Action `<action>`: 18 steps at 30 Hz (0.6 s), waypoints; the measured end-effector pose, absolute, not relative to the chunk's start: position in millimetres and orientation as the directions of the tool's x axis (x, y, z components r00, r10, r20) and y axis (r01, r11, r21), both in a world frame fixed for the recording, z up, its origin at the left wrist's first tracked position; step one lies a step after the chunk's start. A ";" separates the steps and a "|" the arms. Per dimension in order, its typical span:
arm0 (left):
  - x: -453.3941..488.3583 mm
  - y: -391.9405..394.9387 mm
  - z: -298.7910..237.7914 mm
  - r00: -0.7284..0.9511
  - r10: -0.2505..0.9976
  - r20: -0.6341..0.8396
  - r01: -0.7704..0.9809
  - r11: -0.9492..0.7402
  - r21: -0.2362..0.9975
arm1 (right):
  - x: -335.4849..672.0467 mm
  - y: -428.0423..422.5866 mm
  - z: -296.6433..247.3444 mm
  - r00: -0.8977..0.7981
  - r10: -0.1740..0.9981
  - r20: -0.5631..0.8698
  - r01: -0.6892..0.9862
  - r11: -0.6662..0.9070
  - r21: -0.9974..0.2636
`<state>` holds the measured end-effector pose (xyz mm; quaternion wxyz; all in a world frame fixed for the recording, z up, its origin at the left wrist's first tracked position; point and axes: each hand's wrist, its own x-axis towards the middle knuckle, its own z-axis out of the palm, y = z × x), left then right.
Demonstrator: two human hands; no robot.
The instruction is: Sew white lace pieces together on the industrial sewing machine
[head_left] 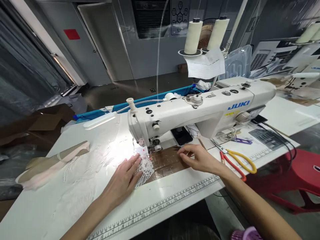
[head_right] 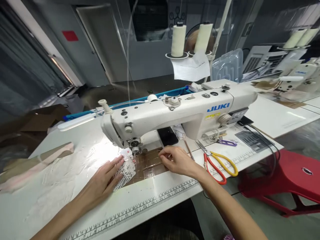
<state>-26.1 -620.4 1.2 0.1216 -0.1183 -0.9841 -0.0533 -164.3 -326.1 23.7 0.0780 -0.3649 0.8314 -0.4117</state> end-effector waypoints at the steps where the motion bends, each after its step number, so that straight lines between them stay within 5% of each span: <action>1: -27.5 -623.1 -0.4 -0.945 0.227 0.237 0.253 0.964 0.085 | -168.8 -333.4 22.2 -0.747 -0.631 0.210 -0.591 0.485 -0.645; 4: -32.3 -628.6 2.0 -0.928 0.255 0.273 0.296 0.948 0.119 | -189.9 -339.9 19.2 -0.843 -0.390 0.370 -0.518 0.772 -0.368; 7: -35.2 -619.7 11.4 -0.882 0.283 0.377 0.360 0.921 0.150 | -211.2 -334.4 17.7 -0.880 -0.236 0.413 -0.364 0.893 -0.266; 14: -63.0 -541.7 30.7 -0.753 0.562 0.341 0.652 0.707 0.274 | -224.6 -323.4 18.0 -0.917 -0.052 0.395 -0.218 0.895 -0.389; 18: -111.4 -496.8 29.4 -0.824 0.490 0.285 0.567 0.696 0.440 | -222.2 -317.2 15.6 -0.922 -0.069 0.382 -0.265 0.830 -0.491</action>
